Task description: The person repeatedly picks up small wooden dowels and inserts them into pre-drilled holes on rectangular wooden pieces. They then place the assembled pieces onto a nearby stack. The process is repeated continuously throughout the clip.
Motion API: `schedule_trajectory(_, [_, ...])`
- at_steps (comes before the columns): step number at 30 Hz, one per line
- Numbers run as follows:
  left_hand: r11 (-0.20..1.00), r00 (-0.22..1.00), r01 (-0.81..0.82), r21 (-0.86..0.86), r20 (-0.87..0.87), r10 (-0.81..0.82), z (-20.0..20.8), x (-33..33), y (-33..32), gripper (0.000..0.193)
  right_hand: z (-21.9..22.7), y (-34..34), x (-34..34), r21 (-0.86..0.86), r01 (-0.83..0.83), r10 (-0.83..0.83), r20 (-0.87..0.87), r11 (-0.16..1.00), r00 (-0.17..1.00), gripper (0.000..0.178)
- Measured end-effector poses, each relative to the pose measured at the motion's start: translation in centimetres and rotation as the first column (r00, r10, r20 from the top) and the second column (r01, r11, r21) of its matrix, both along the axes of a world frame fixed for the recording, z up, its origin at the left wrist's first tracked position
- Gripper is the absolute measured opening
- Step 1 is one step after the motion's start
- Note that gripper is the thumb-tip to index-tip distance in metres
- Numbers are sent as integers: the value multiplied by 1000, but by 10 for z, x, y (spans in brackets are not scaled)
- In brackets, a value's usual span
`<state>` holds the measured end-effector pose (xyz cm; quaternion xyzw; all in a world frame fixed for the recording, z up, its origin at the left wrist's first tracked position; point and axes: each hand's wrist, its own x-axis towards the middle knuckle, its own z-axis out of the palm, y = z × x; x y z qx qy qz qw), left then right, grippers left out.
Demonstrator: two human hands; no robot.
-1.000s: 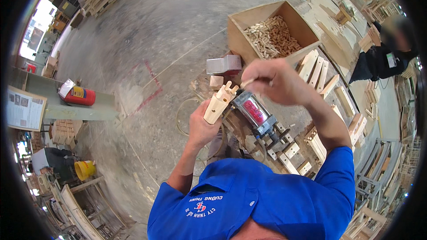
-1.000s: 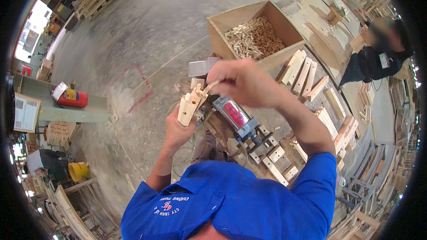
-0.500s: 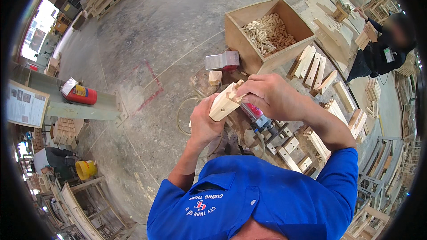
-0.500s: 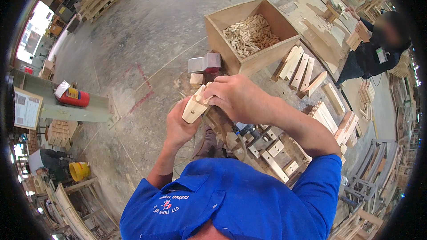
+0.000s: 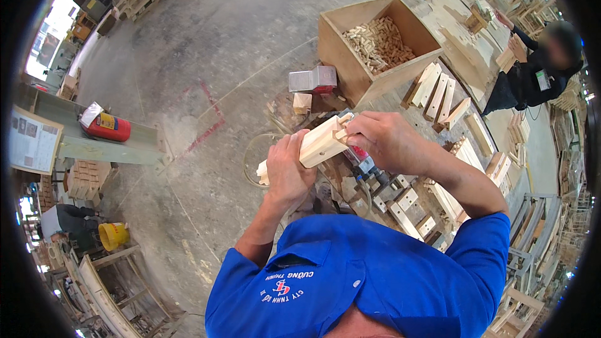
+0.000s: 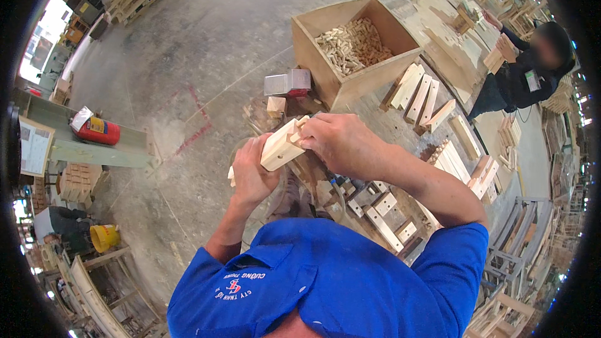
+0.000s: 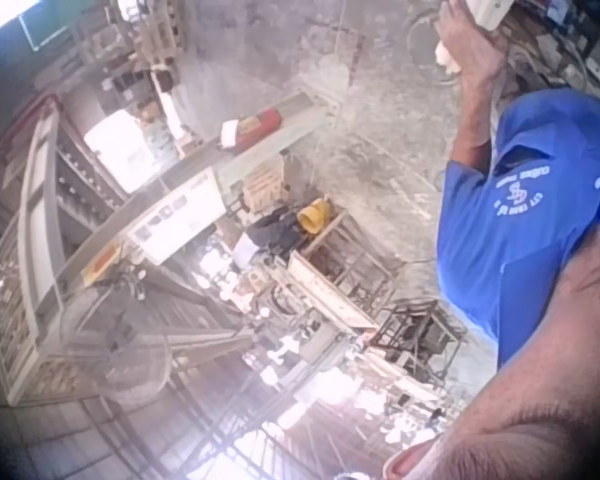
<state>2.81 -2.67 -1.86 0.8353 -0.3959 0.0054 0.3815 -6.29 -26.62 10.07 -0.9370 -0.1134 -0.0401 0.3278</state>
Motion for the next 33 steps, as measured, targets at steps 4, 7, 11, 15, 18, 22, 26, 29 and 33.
schedule_trajectory(4, [1000,999,16,13,32,-17,0,-2,-1,63,-9,2,-13,67,47,-47,5,997,999,12])
schedule_trajectory(7, [998,995,62,18,75,-63,5,-1,-7,64,-3,0,-31,95,113,-114,10,989,993,14])
schedule_trajectory(11, [985,980,164,43,107,-168,25,-7,-23,59,11,-7,-82,159,260,-268,32,952,963,28])
schedule_trajectory(15, [936,939,320,147,86,-334,32,-30,-50,64,22,-10,-176,357,678,-684,-131,643,718,33])
schedule_trajectory(18, [812,801,559,164,145,-581,38,-62,-86,73,17,-6,-264,503,833,-899,-215,232,381,28])
schedule_trajectory(22, [584,539,785,206,236,-808,18,-123,-148,93,-21,30,-363,616,769,-963,-268,-170,2,27])
schedule_trajectory(26, [390,325,895,215,282,-903,-31,-196,-204,102,-61,81,-411,579,714,-905,-379,-394,-192,28])
schedule_trajectory(29, [303,214,920,248,329,-920,-64,-245,-230,99,-73,105,-431,549,685,-868,-415,-479,-273,28])
schedule_trajectory(33, [315,180,886,339,373,-910,-113,-276,-252,102,-71,104,-443,509,702,-859,-398,-498,-321,27])
